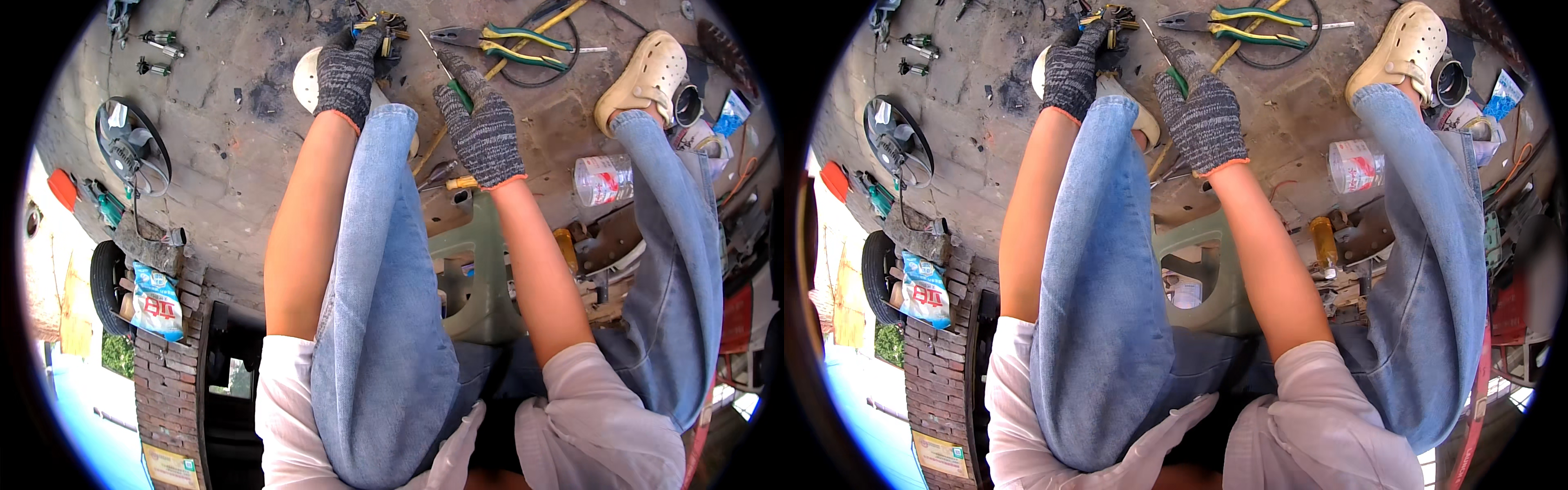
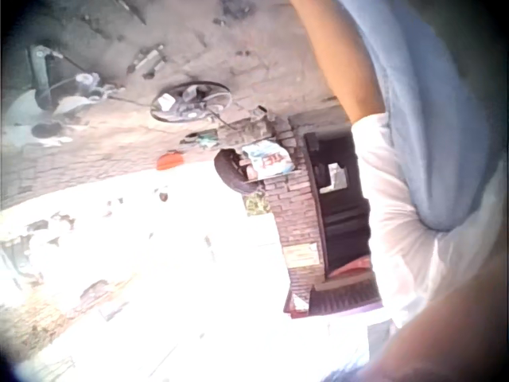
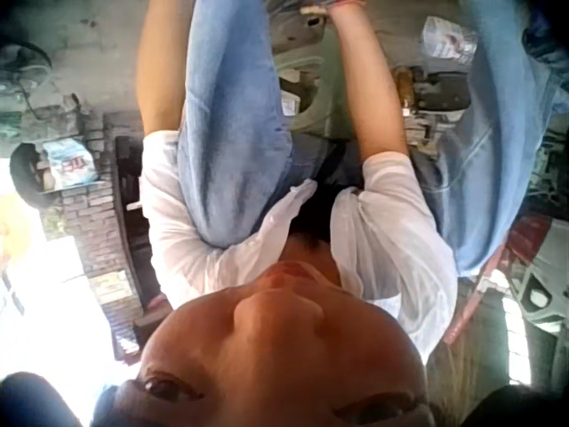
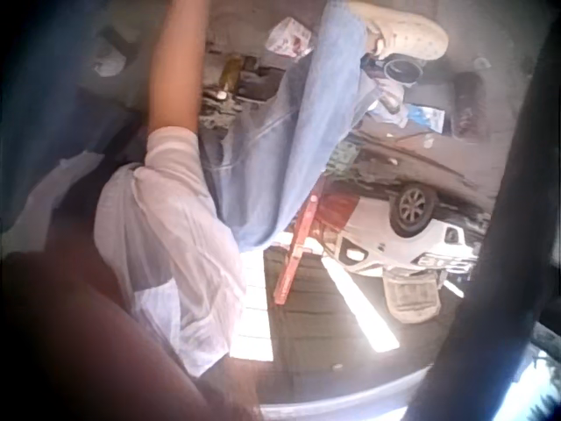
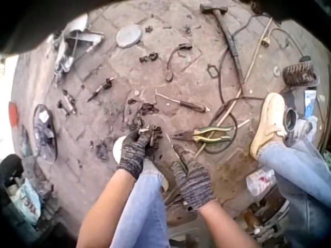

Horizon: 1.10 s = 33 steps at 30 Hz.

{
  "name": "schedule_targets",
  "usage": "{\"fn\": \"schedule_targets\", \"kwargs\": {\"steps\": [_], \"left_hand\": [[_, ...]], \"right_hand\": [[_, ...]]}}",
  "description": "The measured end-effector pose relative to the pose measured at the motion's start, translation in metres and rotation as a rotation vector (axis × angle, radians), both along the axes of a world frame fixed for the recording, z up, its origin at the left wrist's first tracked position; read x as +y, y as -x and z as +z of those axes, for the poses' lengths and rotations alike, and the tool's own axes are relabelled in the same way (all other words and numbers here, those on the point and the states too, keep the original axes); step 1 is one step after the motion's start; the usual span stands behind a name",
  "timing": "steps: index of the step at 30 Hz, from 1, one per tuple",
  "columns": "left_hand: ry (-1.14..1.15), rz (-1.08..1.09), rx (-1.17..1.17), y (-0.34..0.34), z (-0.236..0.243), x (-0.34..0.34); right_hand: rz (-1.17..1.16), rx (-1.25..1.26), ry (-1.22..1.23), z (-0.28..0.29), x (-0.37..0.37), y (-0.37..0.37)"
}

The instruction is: The person sits on the floor and uses pliers and a screwdriver to strip wires and manipulate a small electronic component. They repeatedly strip insulation from wires and adjust the internal parts of the device.

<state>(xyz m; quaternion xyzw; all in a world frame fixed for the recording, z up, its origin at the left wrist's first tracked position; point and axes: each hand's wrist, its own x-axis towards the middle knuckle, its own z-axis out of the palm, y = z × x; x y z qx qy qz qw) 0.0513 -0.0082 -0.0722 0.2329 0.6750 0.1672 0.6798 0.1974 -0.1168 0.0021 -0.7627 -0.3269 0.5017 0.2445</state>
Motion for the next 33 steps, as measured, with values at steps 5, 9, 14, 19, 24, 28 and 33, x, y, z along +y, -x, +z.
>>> {"fn": "schedule_targets", "kwargs": {"steps": [5,9,14,19,24,28,33], "left_hand": [[-0.112,-0.131,0.247,0.018,-0.021,0.007],[-0.035,-0.133,0.236,0.017,-0.014,0.007],[-0.139,-0.322,0.319,0.011,0.006,0.009],[-0.352,-0.584,0.506,0.025,-0.012,0.012],[-0.327,-0.642,0.606,0.019,-0.009,0.012],[-0.272,-0.652,0.626,0.019,-0.01,0.012],[-0.268,-0.616,0.54,0.015,0.003,0.017]], "right_hand": [[0.195,-0.064,0.044,-0.006,0.025,0.012],[0.381,-0.125,0.156,-0.007,0.048,0.011],[0.336,-0.245,-0.08,-0.021,0.051,0.006],[0.529,-0.368,-0.035,-0.01,0.07,0.002],[0.584,-0.429,-0.042,-0.013,0.072,0.006],[0.556,-0.438,-0.058,-0.011,0.077,0.015],[0.635,-0.432,0.078,0.0,0.095,0.016]]}}
